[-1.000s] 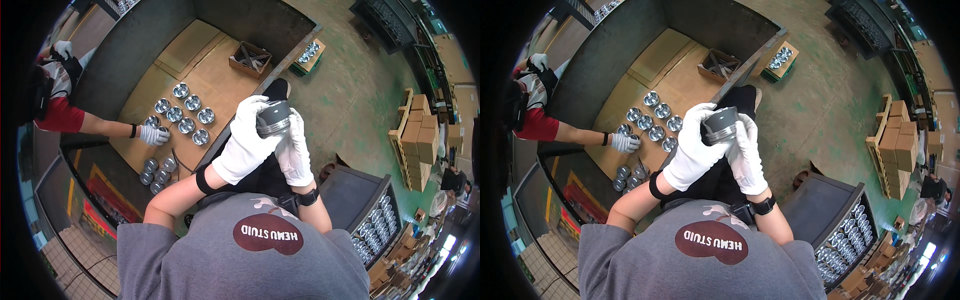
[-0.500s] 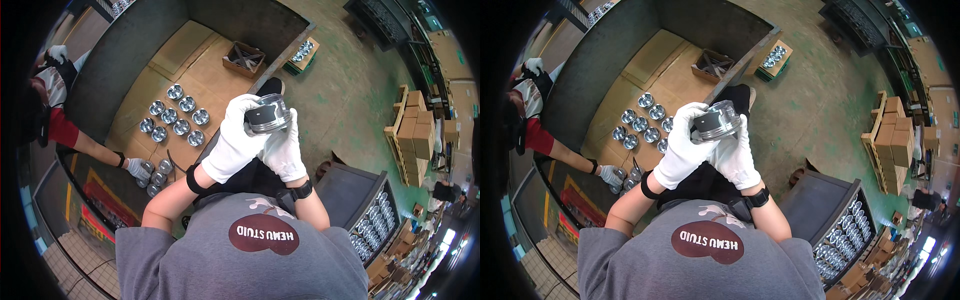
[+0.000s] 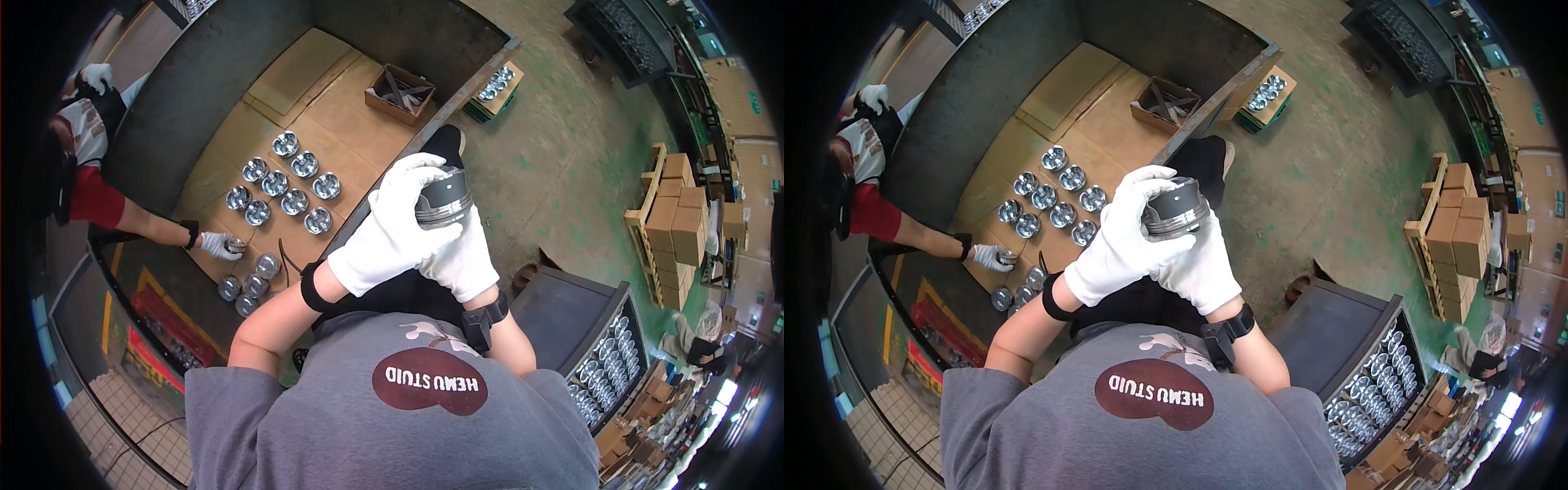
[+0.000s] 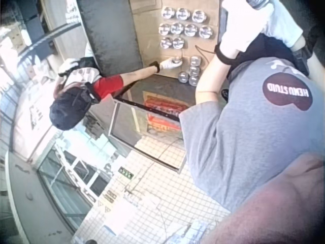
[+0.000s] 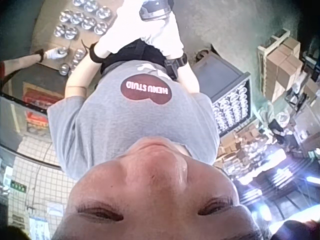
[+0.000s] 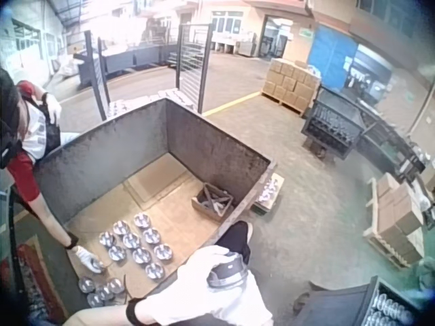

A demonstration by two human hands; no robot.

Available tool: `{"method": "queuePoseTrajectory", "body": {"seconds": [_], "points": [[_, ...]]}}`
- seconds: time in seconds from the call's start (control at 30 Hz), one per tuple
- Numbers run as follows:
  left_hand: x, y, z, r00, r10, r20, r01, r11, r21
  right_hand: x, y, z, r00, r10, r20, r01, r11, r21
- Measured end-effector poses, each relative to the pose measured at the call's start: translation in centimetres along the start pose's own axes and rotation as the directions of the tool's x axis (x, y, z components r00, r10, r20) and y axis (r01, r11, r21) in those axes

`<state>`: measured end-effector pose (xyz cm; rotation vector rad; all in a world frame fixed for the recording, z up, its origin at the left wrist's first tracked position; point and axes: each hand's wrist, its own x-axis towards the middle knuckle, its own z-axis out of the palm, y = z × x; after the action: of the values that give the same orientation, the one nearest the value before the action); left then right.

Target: Inspecting and organizing engine pistons on a fabrication floor.

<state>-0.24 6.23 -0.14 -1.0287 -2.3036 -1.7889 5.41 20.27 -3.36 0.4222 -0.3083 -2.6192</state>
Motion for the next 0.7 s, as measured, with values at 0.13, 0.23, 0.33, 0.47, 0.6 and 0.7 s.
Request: {"method": "queuePoseTrajectory", "body": {"seconds": [0.13,0.23,0.33,0.47,0.6,0.7], "points": [[-0.2,-0.5,-0.3,1.0,0.005,-0.026,-0.007,0.999,-0.053,0.2,0.5,1.6,0.983,-0.177,-0.054,0.162,0.964,-0.21],[-0.4,-0.7,-0.7,0.997,-0.057,-0.049,0.055,0.997,-0.047,-0.1,0.3,1.5,0.938,-0.346,0.032,0.32,0.825,-0.466],[-0.4,-0.7,-0.9,0.998,-0.066,-0.017,0.066,0.998,0.0,-0.5,0.0,1.2,0.867,-0.471,0.164,0.458,0.623,-0.634],[-0.5,-1.4,-0.4,0.997,-0.06,-0.042,0.058,0.997,-0.041,0.0,-0.3,0.3,0.684,-0.702,0.2,0.415,0.149,-0.897],[-0.6,-1.8,-0.2,0.995,-0.098,-0.024,0.098,0.995,-0.001,0.0,1.2,1.3,0.537,-0.684,0.493,0.292,-0.398,-0.87],[-0.7,-1.8,-0.2,0.993,-0.119,-0.003,0.119,0.993,0.013,0.1,1.7,1.5,0.473,-0.636,0.61,0.139,-0.63,-0.764]]}}
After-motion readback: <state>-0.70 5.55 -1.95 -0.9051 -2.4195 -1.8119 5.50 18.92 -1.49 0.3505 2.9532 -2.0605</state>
